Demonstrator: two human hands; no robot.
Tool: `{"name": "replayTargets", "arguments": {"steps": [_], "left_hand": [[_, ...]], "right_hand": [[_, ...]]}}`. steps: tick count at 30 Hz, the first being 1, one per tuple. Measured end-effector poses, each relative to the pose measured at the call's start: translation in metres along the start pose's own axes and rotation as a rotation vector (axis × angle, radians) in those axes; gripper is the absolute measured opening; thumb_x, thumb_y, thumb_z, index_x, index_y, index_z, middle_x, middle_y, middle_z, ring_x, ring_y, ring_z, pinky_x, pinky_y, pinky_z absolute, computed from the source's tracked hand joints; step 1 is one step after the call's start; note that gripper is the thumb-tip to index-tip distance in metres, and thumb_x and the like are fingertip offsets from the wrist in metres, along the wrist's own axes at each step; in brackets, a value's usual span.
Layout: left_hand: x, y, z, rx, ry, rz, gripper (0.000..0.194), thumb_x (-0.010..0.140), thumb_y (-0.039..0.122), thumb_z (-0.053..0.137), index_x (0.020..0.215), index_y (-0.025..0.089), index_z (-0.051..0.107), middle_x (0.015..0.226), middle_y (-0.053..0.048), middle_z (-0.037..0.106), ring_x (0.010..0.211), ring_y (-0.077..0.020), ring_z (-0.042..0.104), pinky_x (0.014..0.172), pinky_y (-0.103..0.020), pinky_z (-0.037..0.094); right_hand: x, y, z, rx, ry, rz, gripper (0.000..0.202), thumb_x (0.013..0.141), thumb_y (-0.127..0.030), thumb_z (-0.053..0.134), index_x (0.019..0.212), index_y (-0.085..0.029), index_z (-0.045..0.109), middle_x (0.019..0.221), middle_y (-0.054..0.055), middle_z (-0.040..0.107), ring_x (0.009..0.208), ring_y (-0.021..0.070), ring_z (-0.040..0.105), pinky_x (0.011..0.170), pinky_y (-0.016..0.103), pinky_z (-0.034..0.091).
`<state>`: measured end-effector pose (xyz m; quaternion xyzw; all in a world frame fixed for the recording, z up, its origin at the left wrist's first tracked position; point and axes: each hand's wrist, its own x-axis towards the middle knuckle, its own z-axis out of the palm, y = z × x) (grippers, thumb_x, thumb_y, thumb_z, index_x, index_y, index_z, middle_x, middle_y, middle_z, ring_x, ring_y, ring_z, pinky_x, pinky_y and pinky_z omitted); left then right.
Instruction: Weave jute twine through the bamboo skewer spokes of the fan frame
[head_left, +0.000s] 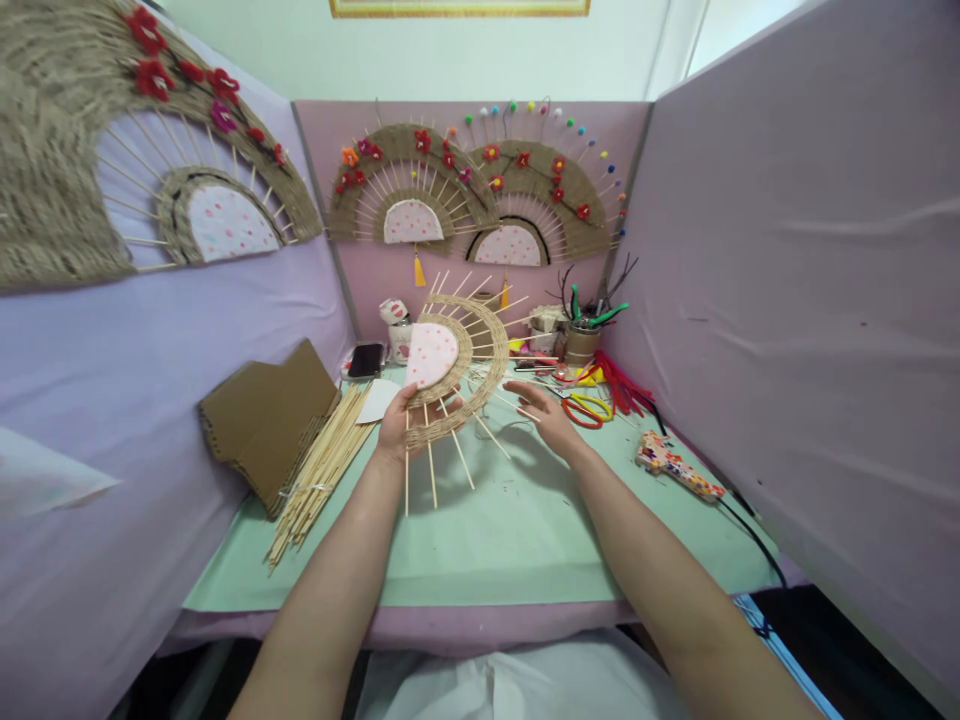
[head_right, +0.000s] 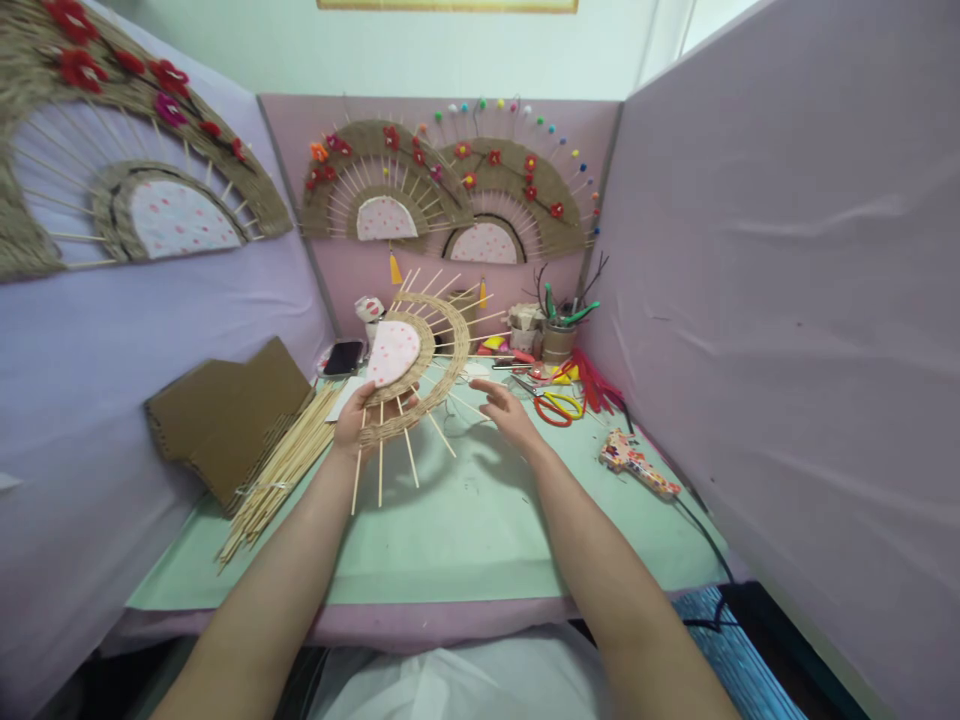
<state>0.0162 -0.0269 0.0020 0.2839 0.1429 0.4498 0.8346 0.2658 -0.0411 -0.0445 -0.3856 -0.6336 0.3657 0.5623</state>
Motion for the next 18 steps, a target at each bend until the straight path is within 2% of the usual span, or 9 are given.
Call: {"name": "replayTargets", "arguments": {"steps": [3, 7, 10, 12, 15, 18], "left_hand": [[0.001, -0.003, -0.001, 0.016, -0.015, -0.023, 0.048, 0.084, 0.035, 0.036, 0.119, 0.008, 0.055, 0.102, -0.018, 0.065, 0.089, -0.0291, 0.064, 0.078, -0.048, 0.049], [0.001, -0.005, 0.0, 0.024, -0.034, -0.04, 0.047, 0.084, 0.034, 0.036, 0.119, 0.008, 0.054, 0.103, -0.018, 0.065, 0.089, -0.029, 0.064, 0.078, -0.048, 0.049], [0.001, -0.006, 0.0, 0.032, -0.04, -0.064, 0.048, 0.085, 0.034, 0.035, 0.119, 0.007, 0.054, 0.103, -0.018, 0.065, 0.089, -0.0292, 0.064, 0.077, -0.048, 0.049], [0.001, -0.005, 0.0, 0.036, -0.044, -0.07, 0.048, 0.085, 0.035, 0.035, 0.118, 0.007, 0.055, 0.103, -0.018, 0.065, 0.089, -0.0295, 0.064, 0.077, -0.048, 0.049], [0.001, -0.003, -0.001, 0.035, -0.038, -0.052, 0.048, 0.085, 0.035, 0.035, 0.119, 0.007, 0.055, 0.103, -0.019, 0.066, 0.089, -0.0297, 0.064, 0.077, -0.047, 0.049], [0.0, 0.0, -0.001, 0.038, -0.013, -0.041, 0.049, 0.085, 0.035, 0.035, 0.12, 0.006, 0.054, 0.102, -0.019, 0.066, 0.088, -0.0298, 0.065, 0.077, -0.047, 0.049]], "right_hand": [[-0.006, -0.012, 0.015, 0.179, -0.114, 0.053, 0.046, 0.07, -0.023, 0.061, 0.115, -0.032, 0.057, 0.127, 0.001, 0.054, 0.121, 0.0214, 0.045, 0.101, 0.041, 0.032], [-0.013, -0.021, 0.027, 0.248, -0.139, 0.103, 0.049, 0.065, -0.028, 0.07, 0.112, -0.032, 0.059, 0.121, 0.001, 0.058, 0.117, 0.0217, 0.048, 0.096, 0.037, 0.038], [-0.014, -0.024, 0.027, 0.224, -0.202, 0.094, 0.038, 0.067, -0.034, 0.069, 0.104, -0.027, 0.063, 0.098, 0.003, 0.065, 0.093, 0.0191, 0.059, 0.084, 0.033, 0.043], [-0.013, -0.024, 0.024, 0.177, -0.25, 0.112, 0.025, 0.07, -0.038, 0.066, 0.09, -0.022, 0.067, 0.075, 0.001, 0.064, 0.07, 0.0147, 0.058, 0.072, 0.029, 0.044], [-0.01, -0.019, 0.018, 0.144, -0.208, 0.141, 0.024, 0.074, -0.043, 0.061, 0.071, -0.019, 0.065, 0.056, -0.002, 0.055, 0.054, 0.0104, 0.048, 0.061, 0.026, 0.041], [-0.006, -0.011, 0.01, 0.186, -0.089, 0.152, 0.025, 0.072, -0.045, 0.063, 0.068, -0.019, 0.061, 0.053, -0.004, 0.05, 0.052, 0.0099, 0.045, 0.06, 0.027, 0.04]]}}
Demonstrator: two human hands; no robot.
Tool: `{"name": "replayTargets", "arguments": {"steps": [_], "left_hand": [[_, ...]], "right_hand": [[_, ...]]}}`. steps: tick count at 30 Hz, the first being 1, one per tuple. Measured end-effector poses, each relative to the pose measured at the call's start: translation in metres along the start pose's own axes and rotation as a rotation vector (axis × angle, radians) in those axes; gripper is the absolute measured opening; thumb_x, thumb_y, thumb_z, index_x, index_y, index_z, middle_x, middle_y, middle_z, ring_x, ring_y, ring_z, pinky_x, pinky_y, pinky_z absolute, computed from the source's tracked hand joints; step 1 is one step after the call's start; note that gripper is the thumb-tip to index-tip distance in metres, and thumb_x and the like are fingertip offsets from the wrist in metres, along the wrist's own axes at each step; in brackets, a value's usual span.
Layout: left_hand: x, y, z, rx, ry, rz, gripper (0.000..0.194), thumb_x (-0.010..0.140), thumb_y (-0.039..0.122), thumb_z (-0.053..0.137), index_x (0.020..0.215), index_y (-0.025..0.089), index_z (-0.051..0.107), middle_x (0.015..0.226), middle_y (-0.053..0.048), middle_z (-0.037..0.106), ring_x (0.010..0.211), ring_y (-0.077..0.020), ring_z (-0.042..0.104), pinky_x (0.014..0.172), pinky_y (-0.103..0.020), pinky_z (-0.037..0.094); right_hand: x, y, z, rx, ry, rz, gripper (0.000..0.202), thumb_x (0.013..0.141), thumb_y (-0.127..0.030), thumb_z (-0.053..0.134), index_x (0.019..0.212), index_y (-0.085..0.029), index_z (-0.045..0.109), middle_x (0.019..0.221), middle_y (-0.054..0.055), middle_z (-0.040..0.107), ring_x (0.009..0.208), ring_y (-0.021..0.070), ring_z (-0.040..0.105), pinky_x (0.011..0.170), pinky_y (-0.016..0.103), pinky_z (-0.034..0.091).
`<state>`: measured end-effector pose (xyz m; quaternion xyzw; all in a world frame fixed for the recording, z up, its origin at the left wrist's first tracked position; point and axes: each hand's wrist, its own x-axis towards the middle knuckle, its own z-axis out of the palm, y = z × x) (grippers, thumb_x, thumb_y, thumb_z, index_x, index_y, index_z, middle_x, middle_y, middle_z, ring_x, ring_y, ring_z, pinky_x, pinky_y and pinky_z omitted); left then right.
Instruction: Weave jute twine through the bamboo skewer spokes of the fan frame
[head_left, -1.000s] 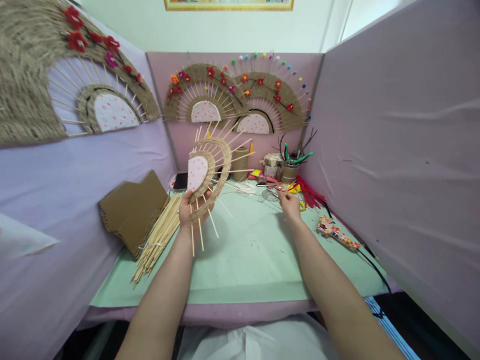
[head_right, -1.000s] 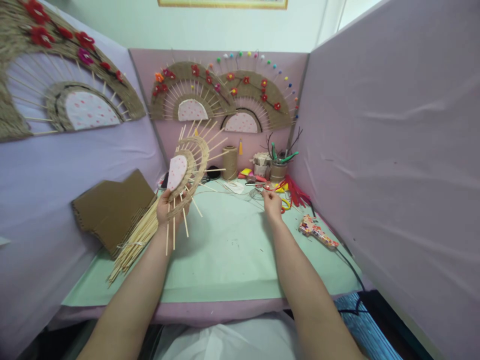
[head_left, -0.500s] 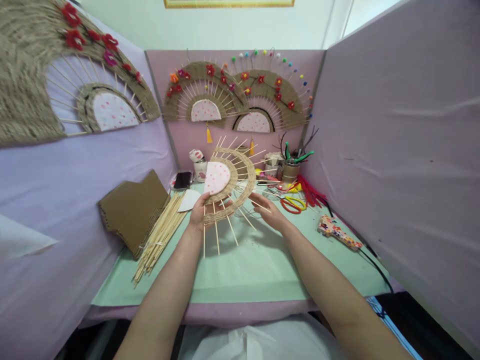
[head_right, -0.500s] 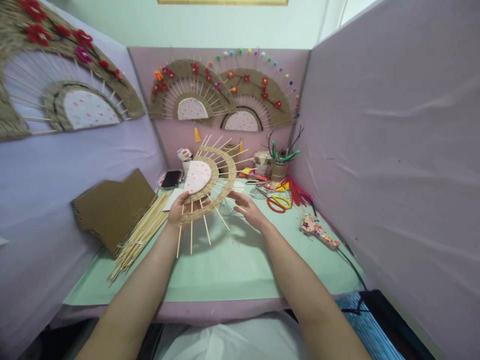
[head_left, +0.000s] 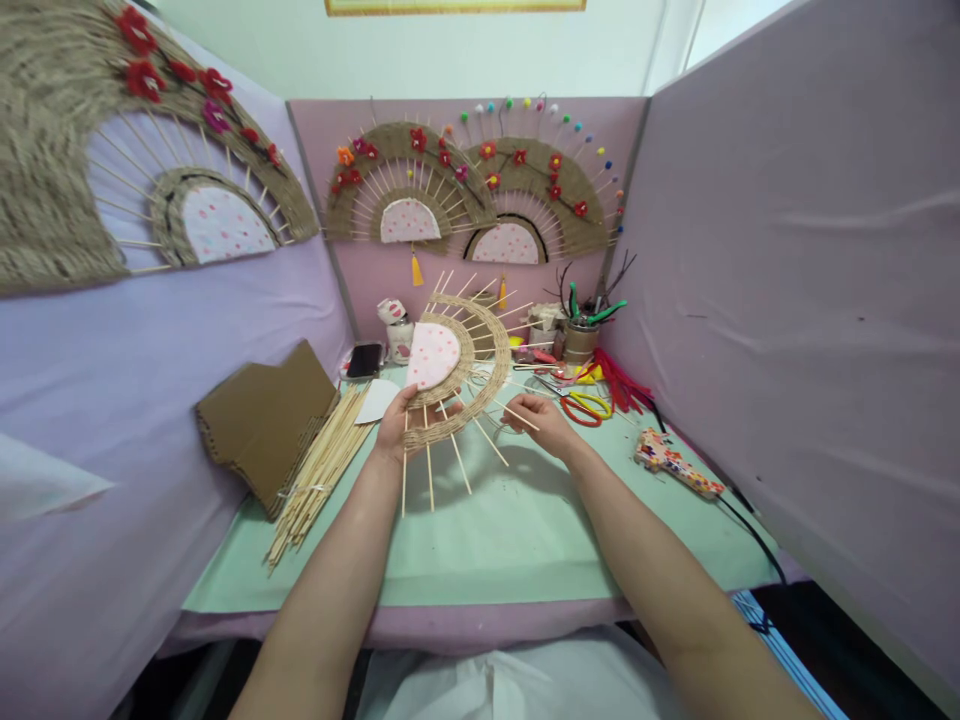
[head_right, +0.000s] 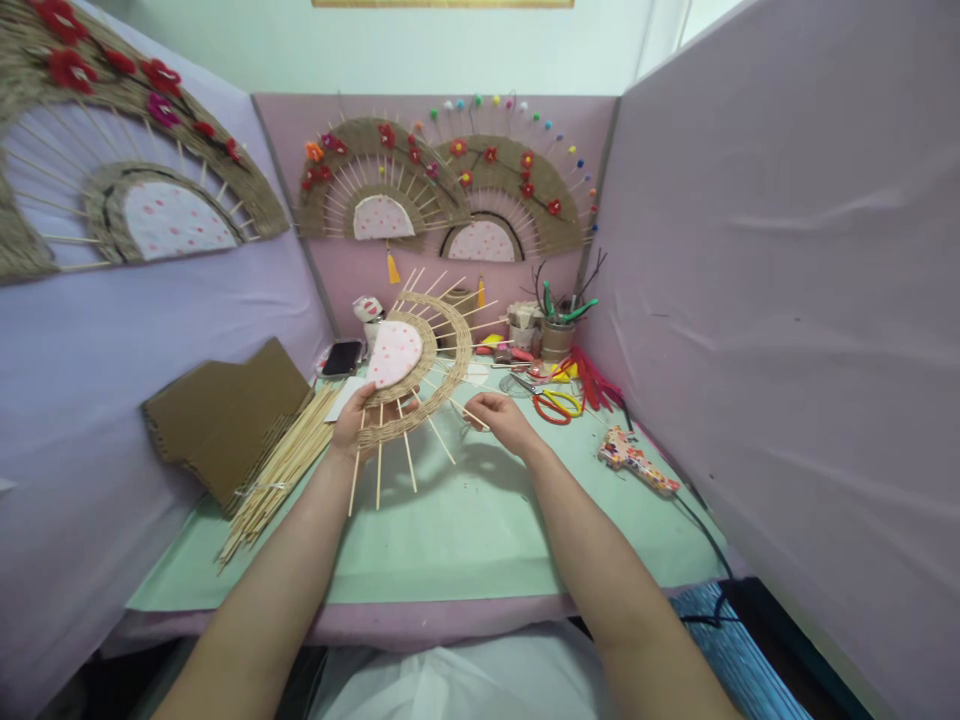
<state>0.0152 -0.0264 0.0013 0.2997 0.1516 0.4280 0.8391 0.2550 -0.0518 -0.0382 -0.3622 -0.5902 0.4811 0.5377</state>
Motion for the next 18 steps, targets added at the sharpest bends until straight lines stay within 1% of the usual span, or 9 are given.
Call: {"name": "replayTargets", "arguments": {"steps": [5, 8, 10, 13, 18], "left_hand": [[-0.001, 0.006, -0.001, 0.011, 0.03, 0.04, 0.047, 0.086, 0.032, 0.035, 0.122, 0.008, 0.052, 0.101, -0.017, 0.067, 0.089, -0.0296, 0.065, 0.078, -0.047, 0.049], [-0.002, 0.009, -0.002, 0.023, 0.046, 0.079, 0.046, 0.086, 0.031, 0.036, 0.122, 0.008, 0.053, 0.1, -0.017, 0.067, 0.088, -0.0293, 0.065, 0.08, -0.048, 0.048], [-0.002, 0.011, -0.003, 0.028, 0.054, 0.097, 0.046, 0.086, 0.031, 0.037, 0.122, 0.009, 0.053, 0.099, -0.017, 0.068, 0.089, -0.0293, 0.065, 0.08, -0.048, 0.048], [-0.003, 0.012, -0.005, 0.028, 0.063, 0.103, 0.045, 0.086, 0.03, 0.037, 0.122, 0.009, 0.053, 0.099, -0.017, 0.068, 0.089, -0.0294, 0.065, 0.08, -0.049, 0.048], [-0.003, 0.013, -0.004, 0.033, 0.068, 0.102, 0.045, 0.085, 0.03, 0.038, 0.123, 0.01, 0.052, 0.1, -0.017, 0.067, 0.089, -0.0295, 0.065, 0.081, -0.05, 0.048]], "right_hand": [[0.007, 0.007, -0.011, -0.032, 0.167, 0.002, 0.027, 0.068, -0.046, 0.065, 0.066, -0.02, 0.059, 0.051, -0.005, 0.047, 0.048, 0.0092, 0.041, 0.053, 0.025, 0.036], [0.008, 0.006, -0.015, -0.103, 0.282, -0.041, 0.028, 0.067, -0.046, 0.066, 0.064, -0.019, 0.057, 0.048, -0.005, 0.046, 0.048, 0.0099, 0.04, 0.05, 0.024, 0.032], [0.008, 0.004, -0.016, -0.145, 0.344, -0.085, 0.028, 0.067, -0.045, 0.067, 0.065, -0.019, 0.057, 0.051, -0.004, 0.048, 0.049, 0.0102, 0.04, 0.049, 0.024, 0.031], [0.007, 0.001, -0.017, -0.184, 0.4, -0.142, 0.027, 0.067, -0.045, 0.067, 0.066, -0.02, 0.057, 0.054, -0.003, 0.049, 0.049, 0.0105, 0.04, 0.049, 0.025, 0.03], [0.007, -0.001, -0.016, -0.21, 0.443, -0.184, 0.027, 0.066, -0.045, 0.067, 0.064, -0.02, 0.056, 0.052, -0.003, 0.048, 0.048, 0.0106, 0.037, 0.049, 0.025, 0.03]]}}
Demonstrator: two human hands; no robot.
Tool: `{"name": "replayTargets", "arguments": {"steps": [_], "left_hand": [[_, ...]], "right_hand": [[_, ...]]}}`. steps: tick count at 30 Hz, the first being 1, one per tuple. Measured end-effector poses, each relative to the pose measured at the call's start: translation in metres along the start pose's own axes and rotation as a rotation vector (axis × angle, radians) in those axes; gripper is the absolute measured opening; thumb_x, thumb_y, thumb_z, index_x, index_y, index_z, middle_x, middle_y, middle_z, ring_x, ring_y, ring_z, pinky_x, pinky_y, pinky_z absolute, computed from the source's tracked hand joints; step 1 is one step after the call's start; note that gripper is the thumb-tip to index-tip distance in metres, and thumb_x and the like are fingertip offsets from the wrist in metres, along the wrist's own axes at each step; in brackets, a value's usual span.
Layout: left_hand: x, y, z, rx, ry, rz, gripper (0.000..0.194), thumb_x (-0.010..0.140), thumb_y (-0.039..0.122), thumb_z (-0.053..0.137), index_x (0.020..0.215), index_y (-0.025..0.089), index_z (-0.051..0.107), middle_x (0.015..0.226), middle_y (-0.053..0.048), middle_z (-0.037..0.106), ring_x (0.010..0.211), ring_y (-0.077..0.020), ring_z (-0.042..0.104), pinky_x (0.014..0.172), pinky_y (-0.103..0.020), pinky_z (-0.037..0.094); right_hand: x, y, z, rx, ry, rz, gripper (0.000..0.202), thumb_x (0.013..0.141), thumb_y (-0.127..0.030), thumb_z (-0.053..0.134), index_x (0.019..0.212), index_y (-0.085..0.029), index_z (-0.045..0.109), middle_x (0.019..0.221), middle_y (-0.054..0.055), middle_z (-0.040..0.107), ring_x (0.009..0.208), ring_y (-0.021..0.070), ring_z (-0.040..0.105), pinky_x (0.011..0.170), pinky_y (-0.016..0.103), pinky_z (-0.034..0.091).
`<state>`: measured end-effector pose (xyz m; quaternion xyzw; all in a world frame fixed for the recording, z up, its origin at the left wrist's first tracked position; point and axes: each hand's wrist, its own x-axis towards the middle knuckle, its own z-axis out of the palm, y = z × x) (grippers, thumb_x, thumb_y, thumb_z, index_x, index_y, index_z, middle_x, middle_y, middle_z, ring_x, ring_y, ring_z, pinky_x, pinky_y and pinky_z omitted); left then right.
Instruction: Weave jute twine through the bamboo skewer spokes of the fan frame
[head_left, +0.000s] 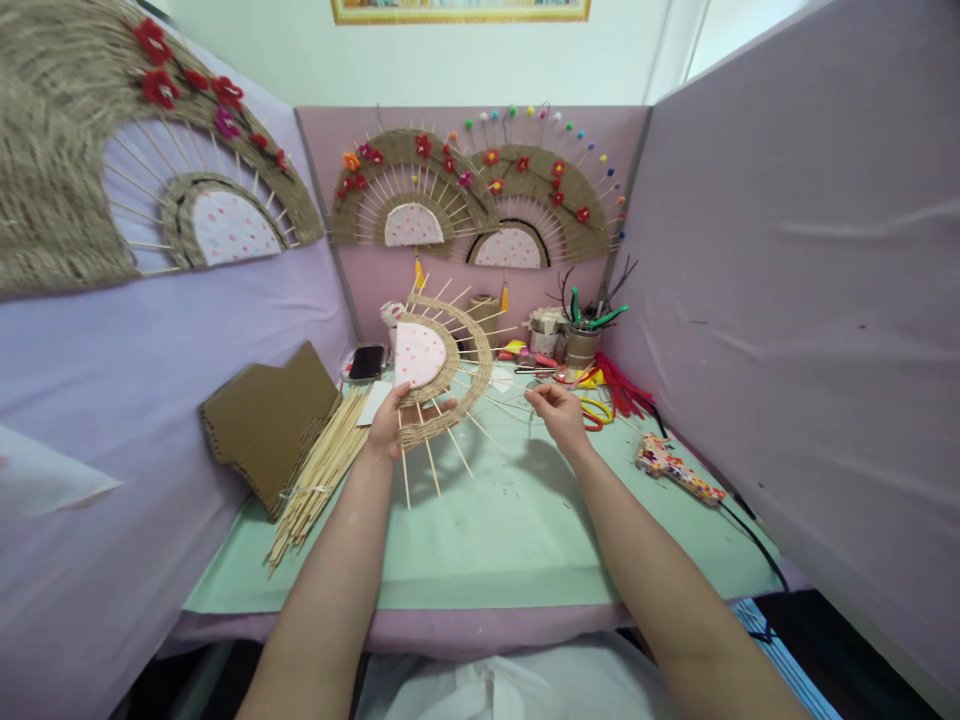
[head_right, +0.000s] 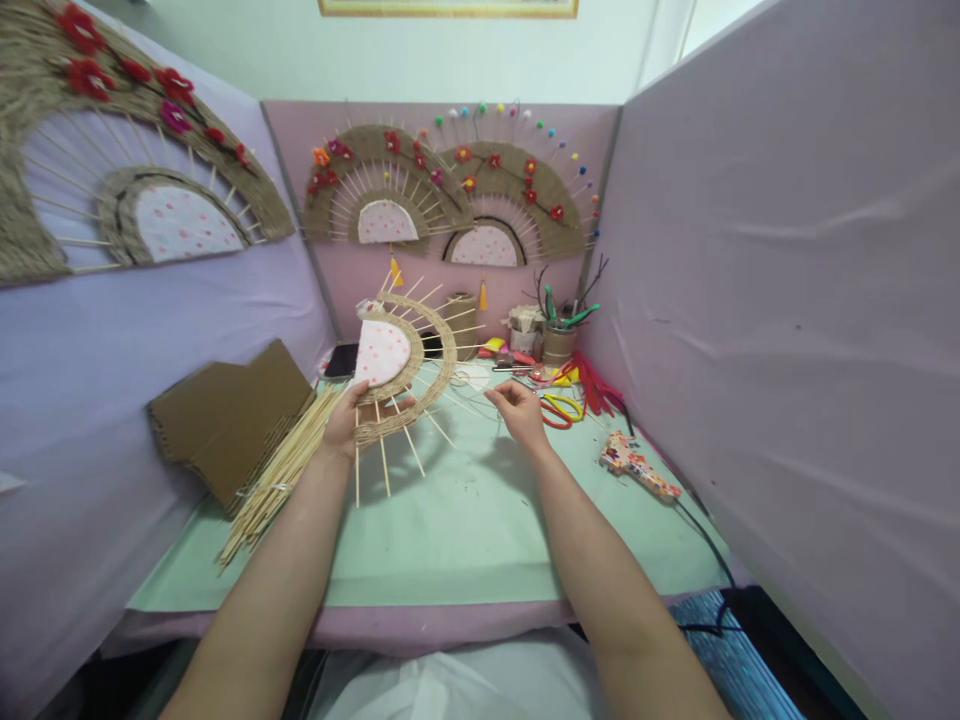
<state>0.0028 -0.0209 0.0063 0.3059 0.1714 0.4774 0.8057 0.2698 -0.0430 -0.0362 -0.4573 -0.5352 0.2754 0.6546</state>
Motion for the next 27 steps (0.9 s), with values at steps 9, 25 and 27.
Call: {"name": "replayTargets", "arguments": {"steps": [9, 25, 27], "left_hand": [[-0.002, -0.001, 0.0, 0.043, -0.032, -0.052, 0.046, 0.087, 0.032, 0.035, 0.124, 0.009, 0.052, 0.1, -0.017, 0.067, 0.092, -0.0303, 0.064, 0.081, -0.05, 0.047], [-0.006, -0.001, -0.001, 0.067, -0.114, -0.11, 0.047, 0.087, 0.032, 0.035, 0.126, 0.01, 0.05, 0.106, -0.016, 0.065, 0.094, -0.0297, 0.063, 0.079, -0.045, 0.048], [-0.006, -0.002, 0.0, 0.087, -0.121, -0.142, 0.049, 0.087, 0.033, 0.034, 0.127, 0.009, 0.048, 0.107, -0.017, 0.065, 0.094, -0.0294, 0.063, 0.079, -0.044, 0.048]], "right_hand": [[0.003, 0.004, -0.004, 0.005, 0.058, -0.021, 0.024, 0.068, -0.042, 0.065, 0.064, -0.02, 0.054, 0.053, -0.004, 0.046, 0.05, 0.0107, 0.038, 0.049, 0.025, 0.031], [0.004, 0.01, -0.002, -0.009, 0.019, 0.025, 0.026, 0.072, -0.045, 0.06, 0.071, -0.019, 0.059, 0.058, -0.001, 0.054, 0.055, 0.0125, 0.047, 0.054, 0.026, 0.037], [0.004, 0.009, -0.001, -0.015, 0.037, 0.032, 0.028, 0.07, -0.046, 0.06, 0.07, -0.018, 0.059, 0.056, -0.002, 0.053, 0.053, 0.012, 0.047, 0.053, 0.025, 0.037]]}}
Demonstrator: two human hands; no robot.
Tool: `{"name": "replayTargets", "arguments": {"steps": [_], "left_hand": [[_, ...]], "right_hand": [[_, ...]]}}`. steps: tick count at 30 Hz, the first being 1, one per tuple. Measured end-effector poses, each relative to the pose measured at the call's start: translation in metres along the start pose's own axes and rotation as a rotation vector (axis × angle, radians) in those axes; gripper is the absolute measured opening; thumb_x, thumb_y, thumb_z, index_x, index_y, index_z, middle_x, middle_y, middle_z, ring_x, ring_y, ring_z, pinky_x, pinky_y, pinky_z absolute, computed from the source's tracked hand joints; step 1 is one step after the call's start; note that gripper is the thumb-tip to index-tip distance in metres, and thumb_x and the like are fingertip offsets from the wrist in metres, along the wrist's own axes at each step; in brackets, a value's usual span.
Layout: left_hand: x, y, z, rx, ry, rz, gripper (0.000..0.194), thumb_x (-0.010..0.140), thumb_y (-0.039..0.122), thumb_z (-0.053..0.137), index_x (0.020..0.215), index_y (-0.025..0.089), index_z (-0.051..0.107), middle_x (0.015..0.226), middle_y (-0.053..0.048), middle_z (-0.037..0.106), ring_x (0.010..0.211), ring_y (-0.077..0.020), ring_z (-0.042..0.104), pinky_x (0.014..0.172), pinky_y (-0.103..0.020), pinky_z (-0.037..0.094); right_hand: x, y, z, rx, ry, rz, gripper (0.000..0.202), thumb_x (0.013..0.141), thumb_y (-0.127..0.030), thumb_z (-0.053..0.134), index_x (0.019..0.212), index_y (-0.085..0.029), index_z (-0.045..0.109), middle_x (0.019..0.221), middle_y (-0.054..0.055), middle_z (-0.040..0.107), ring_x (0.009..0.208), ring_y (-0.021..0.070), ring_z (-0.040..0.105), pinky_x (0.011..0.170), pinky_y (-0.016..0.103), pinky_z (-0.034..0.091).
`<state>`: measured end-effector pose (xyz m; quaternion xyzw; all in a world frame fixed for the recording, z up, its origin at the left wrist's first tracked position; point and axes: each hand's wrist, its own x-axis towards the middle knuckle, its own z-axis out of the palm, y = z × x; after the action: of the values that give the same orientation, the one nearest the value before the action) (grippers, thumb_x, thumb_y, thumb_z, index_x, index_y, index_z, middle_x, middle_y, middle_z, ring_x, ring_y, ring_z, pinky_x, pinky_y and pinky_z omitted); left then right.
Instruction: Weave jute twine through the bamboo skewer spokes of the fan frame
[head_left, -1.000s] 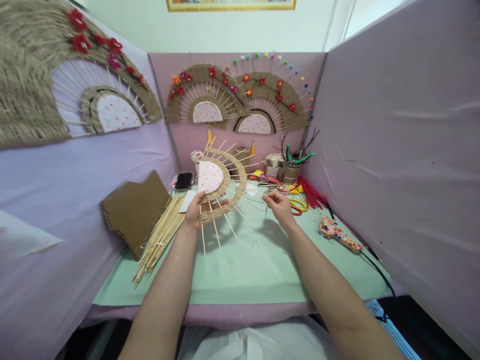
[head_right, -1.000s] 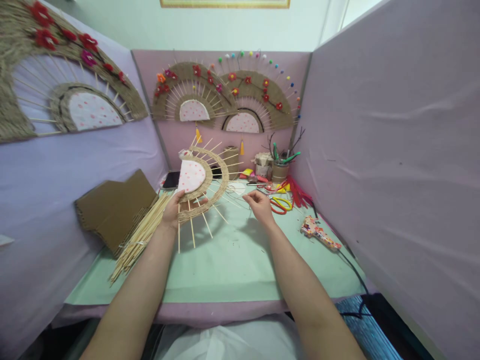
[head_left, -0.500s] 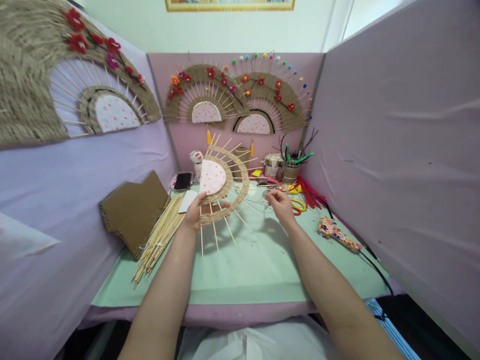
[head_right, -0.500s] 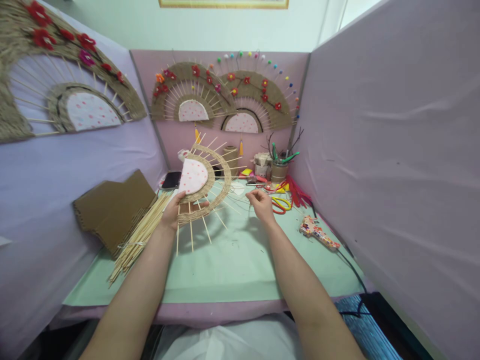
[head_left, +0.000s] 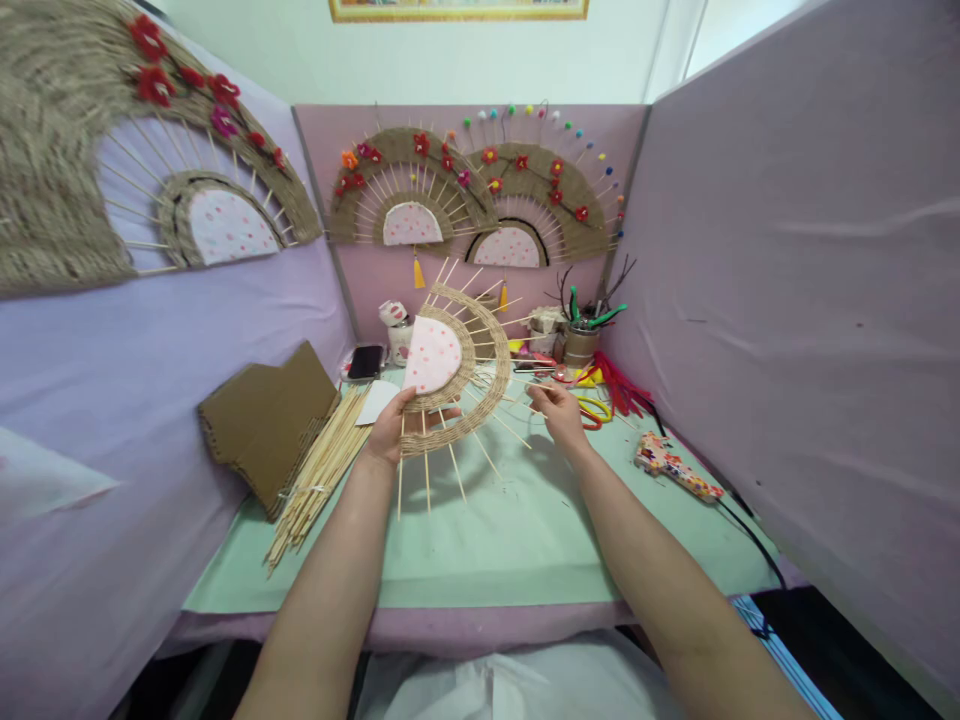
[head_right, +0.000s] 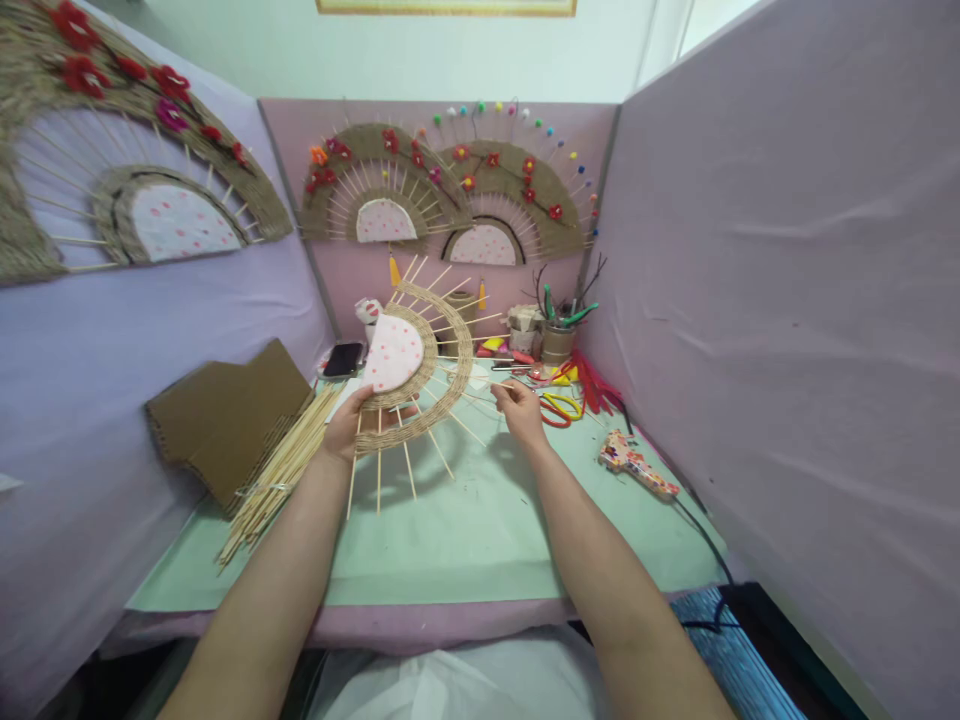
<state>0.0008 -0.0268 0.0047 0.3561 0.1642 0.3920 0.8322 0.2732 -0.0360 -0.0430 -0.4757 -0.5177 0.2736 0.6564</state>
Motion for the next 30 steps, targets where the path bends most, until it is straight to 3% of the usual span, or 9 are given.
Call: {"name": "replayTargets", "arguments": {"steps": [12, 20, 30], "left_hand": [[-0.001, -0.001, -0.009, 0.022, -0.18, -0.178, 0.056, 0.087, 0.041, 0.033, 0.131, 0.007, 0.044, 0.111, -0.018, 0.063, 0.105, -0.0316, 0.058, 0.082, -0.043, 0.046], [-0.006, 0.008, -0.009, 0.087, -0.124, -0.145, 0.056, 0.087, 0.041, 0.031, 0.132, 0.009, 0.043, 0.11, -0.017, 0.063, 0.101, -0.0316, 0.059, 0.078, -0.042, 0.047], [-0.012, 0.018, -0.016, 0.16, -0.062, -0.171, 0.059, 0.085, 0.046, 0.031, 0.13, 0.011, 0.045, 0.108, -0.016, 0.064, 0.097, -0.0315, 0.061, 0.076, -0.039, 0.047]], "right_hand": [[0.001, 0.004, 0.002, 0.022, 0.037, -0.049, 0.029, 0.071, -0.046, 0.061, 0.068, -0.017, 0.058, 0.052, -0.003, 0.048, 0.05, 0.0108, 0.043, 0.05, 0.024, 0.035], [0.004, 0.003, -0.003, 0.004, 0.165, -0.076, 0.028, 0.07, -0.044, 0.062, 0.072, -0.016, 0.061, 0.055, -0.003, 0.051, 0.051, 0.0106, 0.042, 0.05, 0.024, 0.034], [0.002, 0.001, -0.005, -0.052, 0.219, -0.203, 0.022, 0.073, -0.038, 0.061, 0.071, -0.016, 0.059, 0.063, -0.001, 0.055, 0.057, 0.011, 0.046, 0.056, 0.024, 0.037]]}}
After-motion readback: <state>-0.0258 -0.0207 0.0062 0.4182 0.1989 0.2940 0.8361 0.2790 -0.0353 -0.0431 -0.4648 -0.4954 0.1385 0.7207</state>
